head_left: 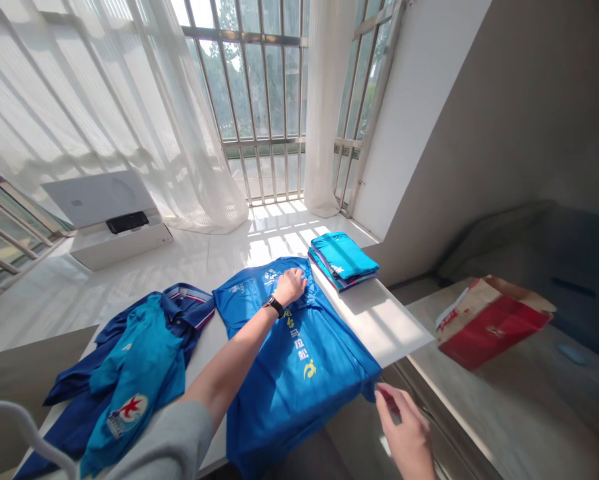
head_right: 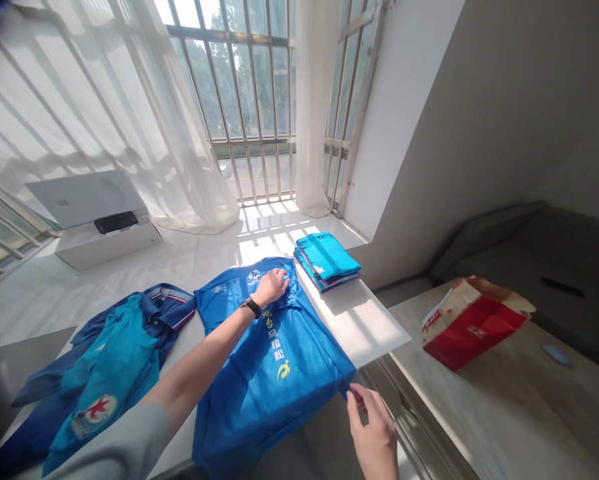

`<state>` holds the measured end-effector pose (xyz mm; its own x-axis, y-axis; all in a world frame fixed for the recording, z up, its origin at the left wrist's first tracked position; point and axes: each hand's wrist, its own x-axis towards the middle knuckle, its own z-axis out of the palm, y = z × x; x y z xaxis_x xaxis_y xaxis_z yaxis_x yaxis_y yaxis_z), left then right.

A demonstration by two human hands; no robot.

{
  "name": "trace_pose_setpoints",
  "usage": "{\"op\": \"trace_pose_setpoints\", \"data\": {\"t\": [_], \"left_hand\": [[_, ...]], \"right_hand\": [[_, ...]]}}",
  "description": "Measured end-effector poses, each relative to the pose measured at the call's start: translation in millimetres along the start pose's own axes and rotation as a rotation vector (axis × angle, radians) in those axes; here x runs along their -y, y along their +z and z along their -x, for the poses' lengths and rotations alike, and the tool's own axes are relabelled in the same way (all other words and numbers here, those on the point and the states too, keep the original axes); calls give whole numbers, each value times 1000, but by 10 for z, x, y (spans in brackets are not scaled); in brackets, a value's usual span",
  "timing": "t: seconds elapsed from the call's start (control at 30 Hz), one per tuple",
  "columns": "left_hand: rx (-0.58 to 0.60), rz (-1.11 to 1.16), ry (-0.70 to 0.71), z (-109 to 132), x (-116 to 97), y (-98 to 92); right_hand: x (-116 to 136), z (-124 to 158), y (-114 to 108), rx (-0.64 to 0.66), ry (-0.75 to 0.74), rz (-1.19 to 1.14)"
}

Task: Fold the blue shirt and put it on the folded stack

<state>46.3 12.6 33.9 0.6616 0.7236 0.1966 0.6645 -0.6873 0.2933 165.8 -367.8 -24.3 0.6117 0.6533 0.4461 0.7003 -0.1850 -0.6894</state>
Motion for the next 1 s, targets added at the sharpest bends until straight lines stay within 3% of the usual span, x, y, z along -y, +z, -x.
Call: {"op": "trace_pose_setpoints", "data": {"t": [0.17, 0.4, 0.53, 0.7, 0.83, 1.0], "left_hand": [[-30, 36, 32, 138, -57, 145], [-39, 121, 40, 135, -9, 187], [-37, 54, 44, 138, -7, 209], [-20, 33, 61, 84, 36, 225], [2, 23, 85, 16, 136, 198], [-3, 6, 95, -19, 227, 132]], "right_hand": [[-59, 210, 136, -28, 79, 62], [-114, 54, 295, 4, 40, 268], [-97, -49, 112, -2, -37, 275], [206, -215, -381, -59, -190, 175], [472, -205, -547, 36, -333, 117], [467, 5, -277, 295, -202, 162]]}}
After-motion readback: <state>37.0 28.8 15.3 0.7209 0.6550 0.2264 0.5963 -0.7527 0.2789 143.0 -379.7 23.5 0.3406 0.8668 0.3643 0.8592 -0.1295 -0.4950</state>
